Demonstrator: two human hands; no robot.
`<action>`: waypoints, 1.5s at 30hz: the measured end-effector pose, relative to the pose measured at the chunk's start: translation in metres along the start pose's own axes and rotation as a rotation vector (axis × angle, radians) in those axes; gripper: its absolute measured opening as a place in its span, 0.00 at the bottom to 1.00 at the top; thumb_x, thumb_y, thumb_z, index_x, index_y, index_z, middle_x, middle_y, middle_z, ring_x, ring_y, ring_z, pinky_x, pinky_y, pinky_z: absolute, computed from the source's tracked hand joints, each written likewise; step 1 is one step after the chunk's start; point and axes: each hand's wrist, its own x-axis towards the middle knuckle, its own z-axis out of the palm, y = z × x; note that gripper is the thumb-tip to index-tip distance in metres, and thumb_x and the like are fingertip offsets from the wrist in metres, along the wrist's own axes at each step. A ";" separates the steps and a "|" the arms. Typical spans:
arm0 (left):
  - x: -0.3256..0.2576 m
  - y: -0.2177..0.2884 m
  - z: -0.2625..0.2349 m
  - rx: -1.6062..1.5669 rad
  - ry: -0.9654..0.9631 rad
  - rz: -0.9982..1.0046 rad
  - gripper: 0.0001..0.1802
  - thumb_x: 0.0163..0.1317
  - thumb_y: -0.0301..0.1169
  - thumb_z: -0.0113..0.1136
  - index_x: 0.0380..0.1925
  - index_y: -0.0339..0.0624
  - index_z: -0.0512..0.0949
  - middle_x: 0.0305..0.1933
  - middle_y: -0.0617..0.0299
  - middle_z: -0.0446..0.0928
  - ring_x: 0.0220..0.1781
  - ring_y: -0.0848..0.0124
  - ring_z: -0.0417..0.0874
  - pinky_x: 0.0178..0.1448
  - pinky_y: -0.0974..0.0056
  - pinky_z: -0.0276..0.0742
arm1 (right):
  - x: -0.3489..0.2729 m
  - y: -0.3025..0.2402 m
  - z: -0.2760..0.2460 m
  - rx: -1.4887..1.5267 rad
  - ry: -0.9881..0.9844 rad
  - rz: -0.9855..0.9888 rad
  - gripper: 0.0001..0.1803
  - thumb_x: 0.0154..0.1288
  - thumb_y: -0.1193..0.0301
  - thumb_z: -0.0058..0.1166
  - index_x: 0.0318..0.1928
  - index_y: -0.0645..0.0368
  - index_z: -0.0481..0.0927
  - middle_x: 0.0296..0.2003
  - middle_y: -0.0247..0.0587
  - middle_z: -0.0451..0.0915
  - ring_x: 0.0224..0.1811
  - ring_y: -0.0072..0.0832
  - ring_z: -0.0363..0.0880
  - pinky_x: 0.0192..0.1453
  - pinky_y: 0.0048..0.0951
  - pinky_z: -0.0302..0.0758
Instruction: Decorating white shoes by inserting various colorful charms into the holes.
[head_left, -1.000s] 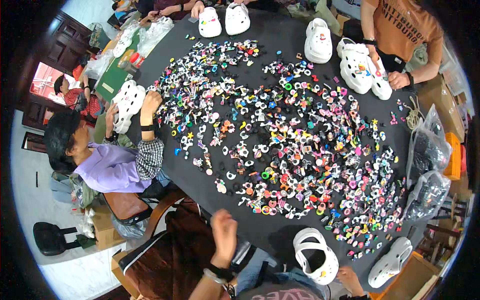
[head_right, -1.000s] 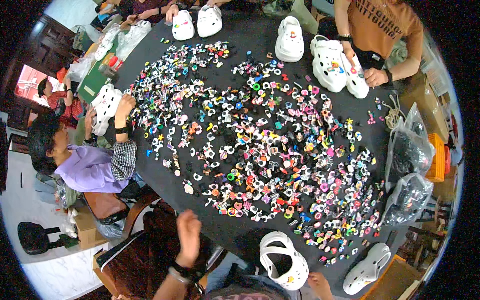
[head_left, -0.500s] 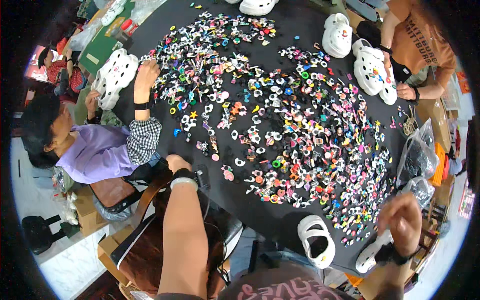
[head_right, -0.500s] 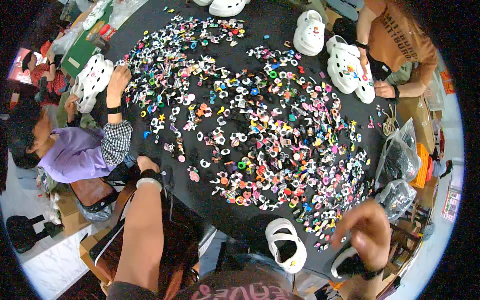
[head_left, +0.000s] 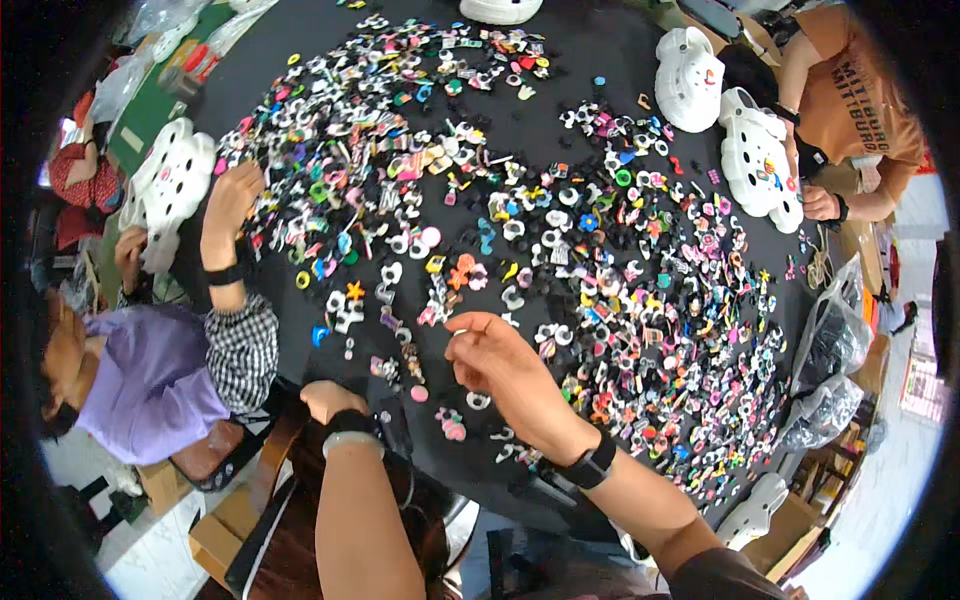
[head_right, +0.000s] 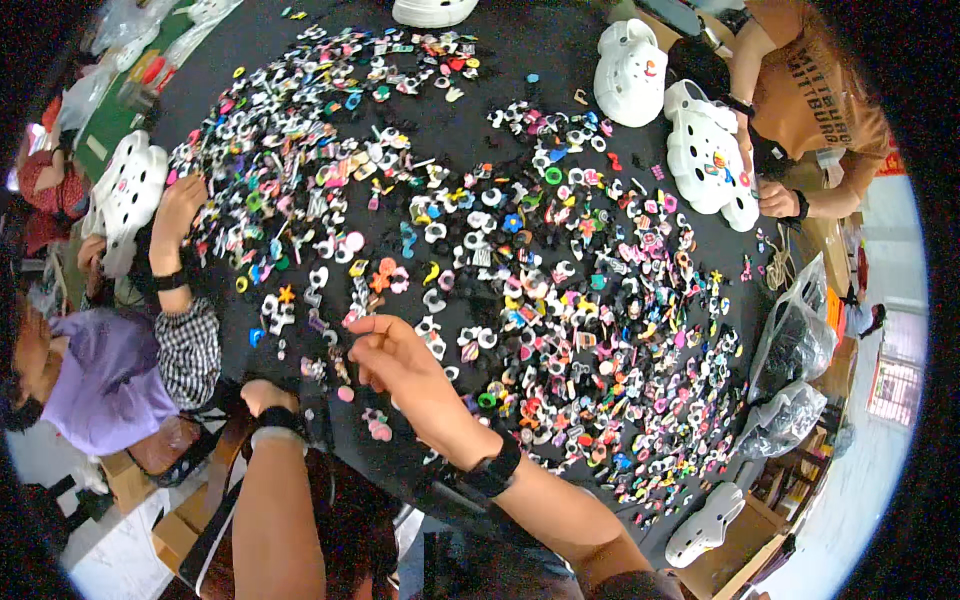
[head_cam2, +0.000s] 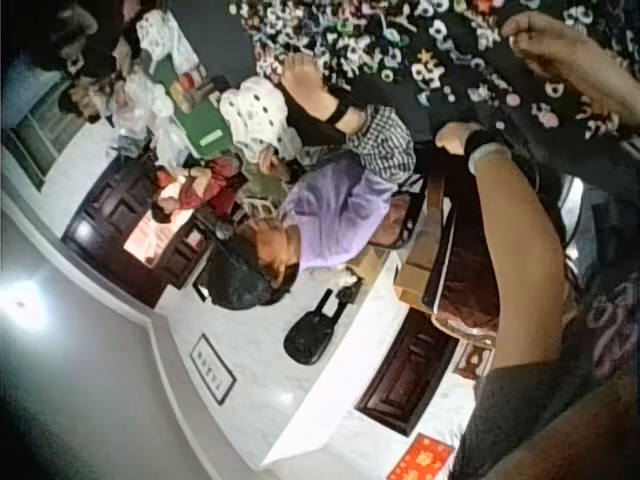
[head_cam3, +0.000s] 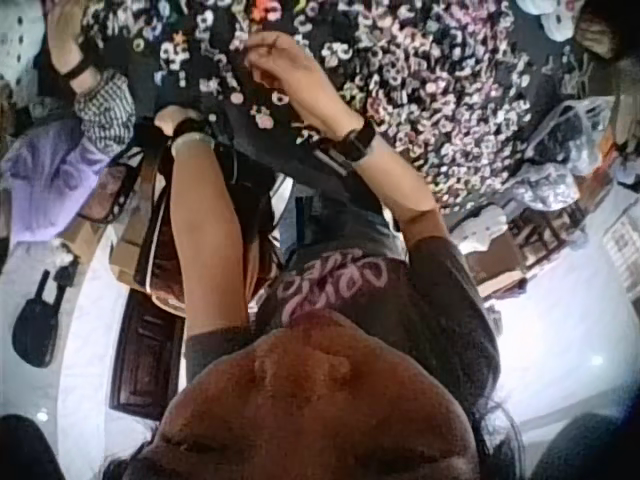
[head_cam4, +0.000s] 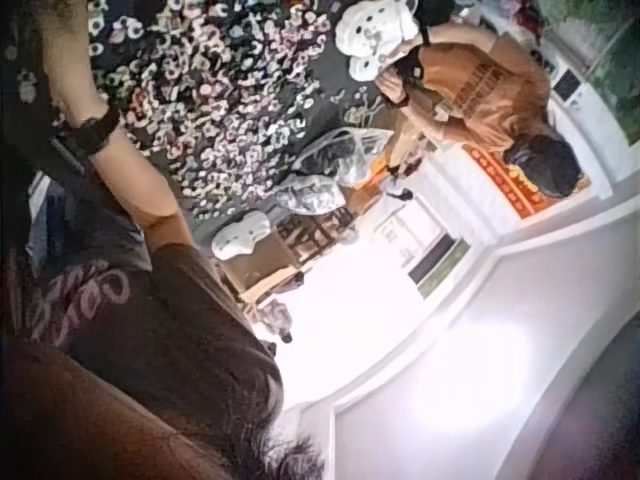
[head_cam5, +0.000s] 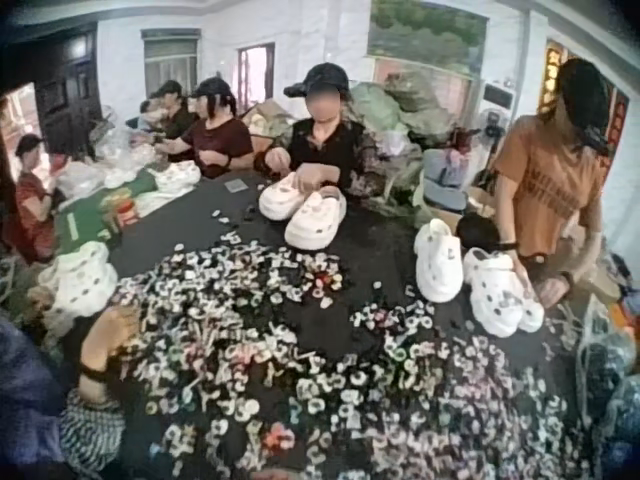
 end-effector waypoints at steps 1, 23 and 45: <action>0.012 -0.010 0.015 -0.607 0.052 -0.229 0.29 0.64 0.39 0.57 0.63 0.39 0.67 0.63 0.51 0.73 0.62 0.65 0.78 0.64 0.69 0.71 | 0.013 0.012 -0.005 -0.235 -0.079 -0.253 0.14 0.70 0.70 0.52 0.53 0.57 0.72 0.35 0.30 0.73 0.35 0.20 0.73 0.39 0.18 0.67; -0.030 -0.030 -0.033 -1.684 0.144 -0.741 0.24 0.69 0.36 0.38 0.57 0.36 0.74 0.60 0.54 0.77 0.54 0.64 0.82 0.56 0.59 0.78 | 0.087 -0.031 -0.023 -1.742 0.103 -0.726 0.12 0.60 0.65 0.57 0.42 0.56 0.83 0.57 0.41 0.76 0.58 0.35 0.74 0.54 0.38 0.71; 0.000 -0.043 -0.008 -1.814 0.329 -0.598 0.16 0.63 0.32 0.57 0.46 0.34 0.82 0.46 0.56 0.84 0.39 0.67 0.86 0.46 0.61 0.84 | 0.168 -0.069 -0.032 -1.466 0.373 -0.662 0.13 0.55 0.67 0.64 0.43 0.51 0.83 0.35 0.36 0.82 0.35 0.34 0.83 0.39 0.33 0.78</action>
